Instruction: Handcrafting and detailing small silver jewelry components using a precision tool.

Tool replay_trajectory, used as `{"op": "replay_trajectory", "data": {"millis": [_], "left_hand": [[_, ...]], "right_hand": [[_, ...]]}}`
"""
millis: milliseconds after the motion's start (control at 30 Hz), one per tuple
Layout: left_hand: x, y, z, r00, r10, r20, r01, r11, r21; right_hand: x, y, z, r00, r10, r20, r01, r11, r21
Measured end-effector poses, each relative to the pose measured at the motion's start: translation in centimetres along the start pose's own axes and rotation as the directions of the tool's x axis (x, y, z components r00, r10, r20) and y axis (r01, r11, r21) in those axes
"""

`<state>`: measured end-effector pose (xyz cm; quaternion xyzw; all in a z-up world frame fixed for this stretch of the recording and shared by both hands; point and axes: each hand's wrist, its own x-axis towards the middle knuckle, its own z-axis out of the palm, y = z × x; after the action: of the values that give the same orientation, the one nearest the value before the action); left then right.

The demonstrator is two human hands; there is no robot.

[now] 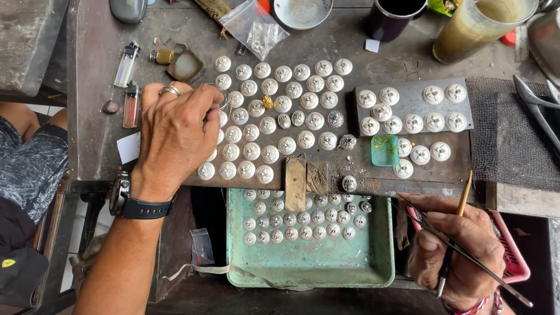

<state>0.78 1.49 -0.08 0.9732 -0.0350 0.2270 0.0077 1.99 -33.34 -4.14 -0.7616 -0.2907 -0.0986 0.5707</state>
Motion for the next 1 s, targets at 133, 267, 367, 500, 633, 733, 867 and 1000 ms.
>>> {"op": "replay_trajectory", "data": {"millis": [133,267,367,500,633,733,867,1000], "left_hand": [[0.0,0.0,0.1,0.999,0.034,-0.041,-0.033,0.999,0.013],[0.0,-0.2,-0.4,0.992,0.04,-0.12,-0.038,0.999,0.018],[-0.5,-1.0,-0.2,0.981,-0.009,-0.192,0.015,0.999,0.032],[-2.6,-0.7,-1.6,0.961,-0.001,-0.277,-0.002,1.0,-0.008],[-3.4,-1.2,1.1,0.953,-0.219,-0.207,0.101,0.879,-0.467],[-3.1,-0.2,4.0,0.991,-0.112,-0.078,0.03,0.736,-0.676],[-5.8,6.5,7.5,0.995,0.058,0.079,0.038,0.519,-0.854],[-7.3,13.9,9.1,0.941,0.249,0.229,0.15,0.299,-0.942]], "right_hand": [[0.0,-0.1,0.6,0.996,-0.04,-0.079,0.038,0.999,-0.026],[1.6,-0.9,0.8,0.976,-0.195,-0.1,0.188,0.979,-0.074],[1.4,-0.8,0.2,0.957,-0.247,-0.15,0.215,0.955,-0.206],[2.5,-0.6,-0.3,0.894,-0.301,-0.331,0.234,0.945,-0.228],[4.0,-1.0,-2.7,0.836,-0.336,-0.434,0.12,0.884,-0.452],[4.9,-1.2,-5.1,0.861,-0.315,-0.399,0.024,0.809,-0.587],[5.2,0.0,-6.9,0.953,-0.185,-0.242,-0.069,0.642,-0.763],[5.9,0.6,-7.4,0.97,-0.168,-0.177,-0.073,0.492,-0.868]]}}
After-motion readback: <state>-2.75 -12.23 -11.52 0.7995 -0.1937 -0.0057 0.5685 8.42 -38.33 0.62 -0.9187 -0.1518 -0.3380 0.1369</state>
